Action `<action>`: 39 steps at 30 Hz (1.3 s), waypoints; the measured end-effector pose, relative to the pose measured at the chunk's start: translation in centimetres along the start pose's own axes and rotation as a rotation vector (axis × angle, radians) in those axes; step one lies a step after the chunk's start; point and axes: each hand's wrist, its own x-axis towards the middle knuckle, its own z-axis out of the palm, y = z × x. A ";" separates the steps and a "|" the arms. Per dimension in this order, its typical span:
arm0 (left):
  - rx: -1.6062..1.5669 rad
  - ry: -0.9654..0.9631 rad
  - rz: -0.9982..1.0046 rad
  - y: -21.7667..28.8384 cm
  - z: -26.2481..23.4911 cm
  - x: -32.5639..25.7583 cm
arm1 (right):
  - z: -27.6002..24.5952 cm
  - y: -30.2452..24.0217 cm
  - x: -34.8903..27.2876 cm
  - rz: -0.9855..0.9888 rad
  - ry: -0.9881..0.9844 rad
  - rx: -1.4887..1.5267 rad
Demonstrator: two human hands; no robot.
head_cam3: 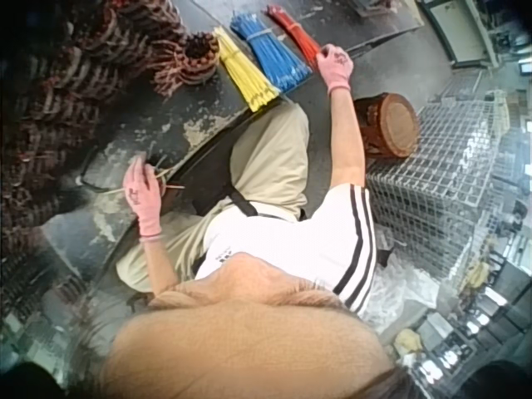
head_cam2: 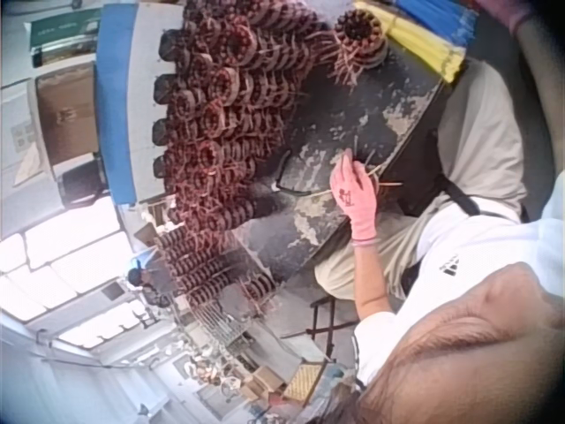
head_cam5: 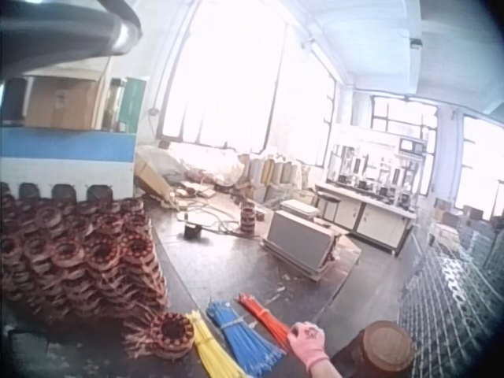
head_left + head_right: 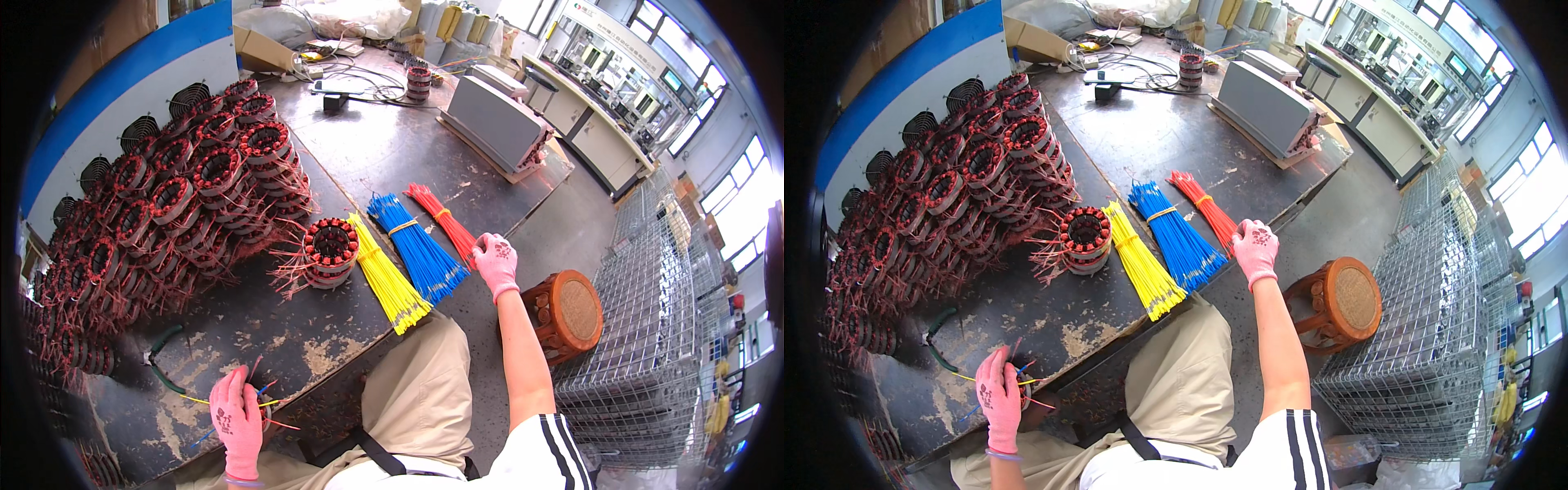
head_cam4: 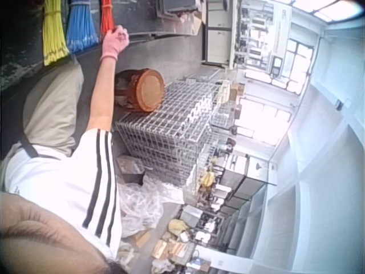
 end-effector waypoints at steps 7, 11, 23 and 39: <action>0.003 0.002 0.007 -0.2 0.0 0.0 | -1.9 0.2 -1.3 0.131 0.098 0.303; 0.003 -0.007 0.000 -0.2 -0.1 0.1 | -1.9 3.2 -3.4 0.268 0.052 0.957; 0.153 0.311 0.271 2.8 -2.1 0.9 | -11.0 -8.7 -11.2 -0.029 0.431 1.322; 0.046 0.318 0.156 2.0 -6.1 -2.9 | 2.4 4.3 -9.9 0.284 0.705 1.420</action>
